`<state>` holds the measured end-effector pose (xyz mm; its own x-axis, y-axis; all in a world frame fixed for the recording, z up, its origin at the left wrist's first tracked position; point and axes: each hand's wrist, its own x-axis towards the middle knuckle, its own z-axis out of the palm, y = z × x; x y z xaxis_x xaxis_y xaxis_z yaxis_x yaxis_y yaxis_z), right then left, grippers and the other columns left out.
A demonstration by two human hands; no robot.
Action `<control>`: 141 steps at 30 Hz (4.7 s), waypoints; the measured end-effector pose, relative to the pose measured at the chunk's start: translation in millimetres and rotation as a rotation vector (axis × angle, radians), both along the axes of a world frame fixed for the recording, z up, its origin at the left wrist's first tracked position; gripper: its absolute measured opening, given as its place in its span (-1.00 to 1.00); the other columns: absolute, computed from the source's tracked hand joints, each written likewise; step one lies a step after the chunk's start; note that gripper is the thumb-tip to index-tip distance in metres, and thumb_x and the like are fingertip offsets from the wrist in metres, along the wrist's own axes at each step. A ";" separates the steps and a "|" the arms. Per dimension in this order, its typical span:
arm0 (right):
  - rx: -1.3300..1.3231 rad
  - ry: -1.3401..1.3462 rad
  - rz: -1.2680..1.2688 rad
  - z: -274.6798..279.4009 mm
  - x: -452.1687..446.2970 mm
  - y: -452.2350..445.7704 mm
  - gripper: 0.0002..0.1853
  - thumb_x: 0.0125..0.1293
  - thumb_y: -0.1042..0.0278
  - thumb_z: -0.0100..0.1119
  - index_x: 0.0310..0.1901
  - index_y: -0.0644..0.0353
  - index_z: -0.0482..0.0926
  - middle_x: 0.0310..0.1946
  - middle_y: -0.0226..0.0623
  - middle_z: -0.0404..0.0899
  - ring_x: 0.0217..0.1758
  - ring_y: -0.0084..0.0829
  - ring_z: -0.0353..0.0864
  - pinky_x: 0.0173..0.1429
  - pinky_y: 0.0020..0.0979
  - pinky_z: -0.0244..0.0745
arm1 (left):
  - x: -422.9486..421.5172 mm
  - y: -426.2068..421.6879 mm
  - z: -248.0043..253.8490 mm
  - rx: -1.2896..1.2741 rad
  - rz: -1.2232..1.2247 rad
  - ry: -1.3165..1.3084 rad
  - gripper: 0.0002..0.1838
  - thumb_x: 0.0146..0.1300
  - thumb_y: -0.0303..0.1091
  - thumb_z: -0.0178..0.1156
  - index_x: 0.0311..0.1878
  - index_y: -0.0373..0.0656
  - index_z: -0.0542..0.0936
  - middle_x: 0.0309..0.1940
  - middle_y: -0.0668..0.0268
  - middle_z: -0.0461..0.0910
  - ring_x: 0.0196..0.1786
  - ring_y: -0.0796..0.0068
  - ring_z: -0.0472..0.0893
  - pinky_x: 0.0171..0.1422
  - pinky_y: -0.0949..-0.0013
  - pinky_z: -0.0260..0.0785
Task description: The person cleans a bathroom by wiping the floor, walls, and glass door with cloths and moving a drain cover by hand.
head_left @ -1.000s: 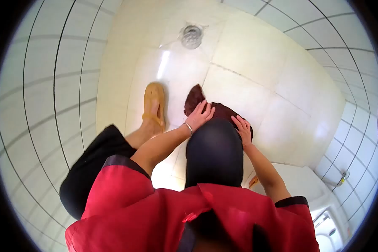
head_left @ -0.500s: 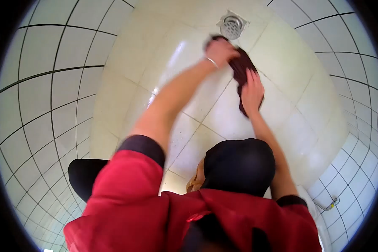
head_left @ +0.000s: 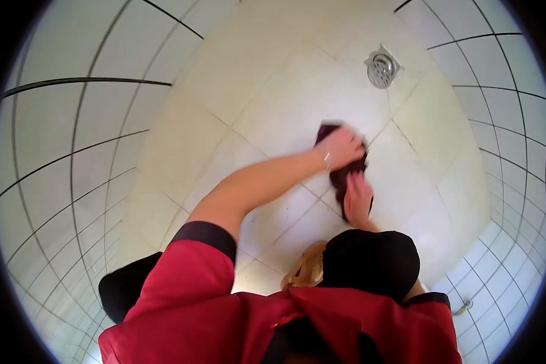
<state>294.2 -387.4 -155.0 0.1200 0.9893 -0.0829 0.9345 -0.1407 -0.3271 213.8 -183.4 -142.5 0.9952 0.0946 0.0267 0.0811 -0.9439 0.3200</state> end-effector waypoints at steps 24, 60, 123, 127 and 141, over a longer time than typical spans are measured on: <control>0.390 -0.120 -0.204 7.4 133.1 227.4 -0.68 0.15 0.13 0.11 -0.17 0.19 0.53 -0.12 -0.16 0.50 -0.09 -0.20 0.45 -0.07 -0.20 0.37 | -208.5 -11.2 0.0 -0.071 0.089 -0.064 -0.63 -0.10 -0.42 0.07 -0.12 -0.14 0.49 -0.14 0.22 0.43 -0.09 0.20 0.41 0.04 0.21 0.32; -0.034 0.265 -0.158 2.4 3.9 208.8 -0.60 0.06 0.07 0.18 -0.35 0.31 0.41 -0.46 -0.03 0.54 -0.35 -0.07 0.55 -0.26 -0.21 0.43 | -209.0 -20.1 8.4 -0.067 0.203 -0.028 -0.63 -0.11 -0.44 0.07 -0.13 -0.09 0.53 -0.13 0.27 0.46 -0.07 0.22 0.42 -0.03 0.31 0.37; -0.052 0.212 0.298 -2.6 -94.9 341.0 -0.41 -0.03 0.35 0.07 0.15 0.05 0.31 -0.13 -0.08 0.39 -0.04 -0.08 0.37 0.01 -0.19 0.33 | -176.0 291.4 -12.8 0.360 0.667 0.186 -0.62 0.14 -0.44 -0.07 0.04 0.14 0.38 0.00 0.27 0.33 -0.02 0.12 0.41 -0.04 0.16 0.40; -0.012 0.168 0.587 3.4 -152.5 250.2 -0.48 0.03 0.33 0.03 0.11 0.12 0.36 -0.25 -0.22 0.40 -0.16 -0.23 0.40 -0.13 -0.25 0.34 | -276.2 199.2 -8.2 0.426 0.501 0.318 -0.71 0.06 -0.41 0.02 -0.10 0.04 0.40 -0.18 0.27 0.36 -0.17 0.14 0.44 -0.32 0.26 0.47; 0.054 0.272 0.181 10.7 -121.0 238.7 -0.40 -0.03 0.35 0.13 0.12 0.27 0.29 -0.27 -0.12 0.33 -0.18 -0.16 0.35 -0.11 -0.21 0.30 | -118.8 219.8 -21.0 0.316 0.570 -0.083 -0.77 0.04 -0.40 0.02 -0.18 -0.13 0.43 -0.14 0.16 0.44 -0.10 0.21 0.48 -0.12 0.33 0.42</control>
